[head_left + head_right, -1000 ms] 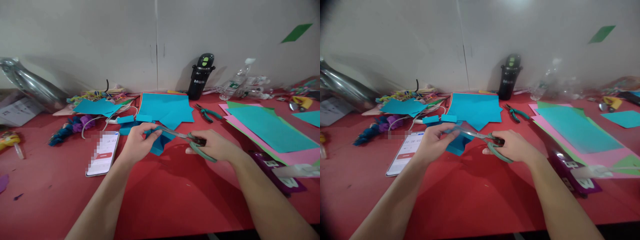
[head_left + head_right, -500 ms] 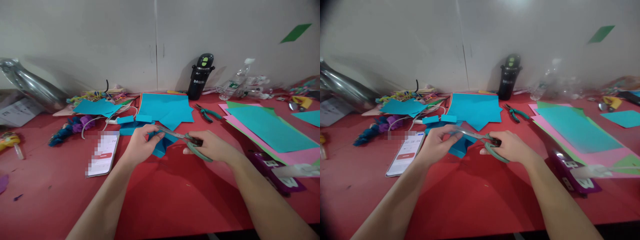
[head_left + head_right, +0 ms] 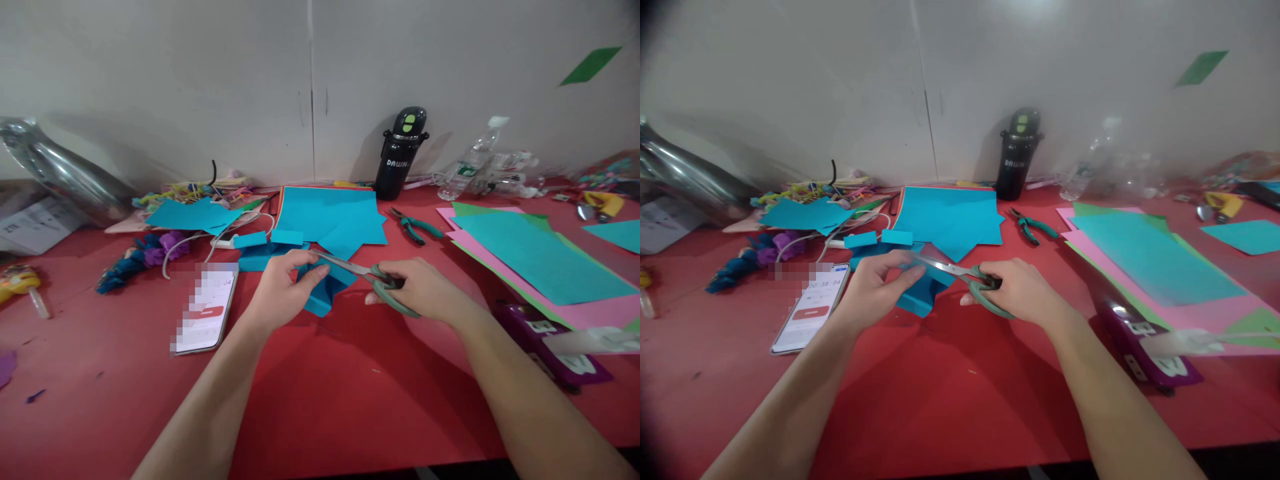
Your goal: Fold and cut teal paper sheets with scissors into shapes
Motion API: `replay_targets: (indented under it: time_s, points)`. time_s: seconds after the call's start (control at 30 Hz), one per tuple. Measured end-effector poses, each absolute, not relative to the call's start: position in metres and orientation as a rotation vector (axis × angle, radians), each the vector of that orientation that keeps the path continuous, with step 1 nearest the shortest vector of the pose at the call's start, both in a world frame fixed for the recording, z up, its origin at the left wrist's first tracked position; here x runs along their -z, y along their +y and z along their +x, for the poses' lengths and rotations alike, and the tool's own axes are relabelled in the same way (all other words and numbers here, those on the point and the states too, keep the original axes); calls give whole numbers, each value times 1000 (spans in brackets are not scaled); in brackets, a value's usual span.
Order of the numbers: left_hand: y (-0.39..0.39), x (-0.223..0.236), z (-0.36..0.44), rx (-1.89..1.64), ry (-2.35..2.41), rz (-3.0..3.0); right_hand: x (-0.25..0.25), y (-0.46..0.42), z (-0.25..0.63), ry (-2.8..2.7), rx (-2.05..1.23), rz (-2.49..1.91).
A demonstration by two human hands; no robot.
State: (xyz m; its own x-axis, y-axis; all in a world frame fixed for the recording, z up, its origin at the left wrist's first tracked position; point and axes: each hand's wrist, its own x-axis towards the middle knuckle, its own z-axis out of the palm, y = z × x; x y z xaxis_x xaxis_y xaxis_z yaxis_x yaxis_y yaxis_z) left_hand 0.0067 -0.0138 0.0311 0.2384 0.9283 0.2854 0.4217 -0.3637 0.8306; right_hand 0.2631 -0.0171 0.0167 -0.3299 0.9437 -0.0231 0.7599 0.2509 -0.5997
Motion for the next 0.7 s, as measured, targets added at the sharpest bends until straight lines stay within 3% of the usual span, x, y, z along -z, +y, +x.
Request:
replay_targets:
  time_s: [0.7]
  points:
    - [-15,-36,4,-1126,1221,1736,-14,-8,308,-2080,-812,-1736]
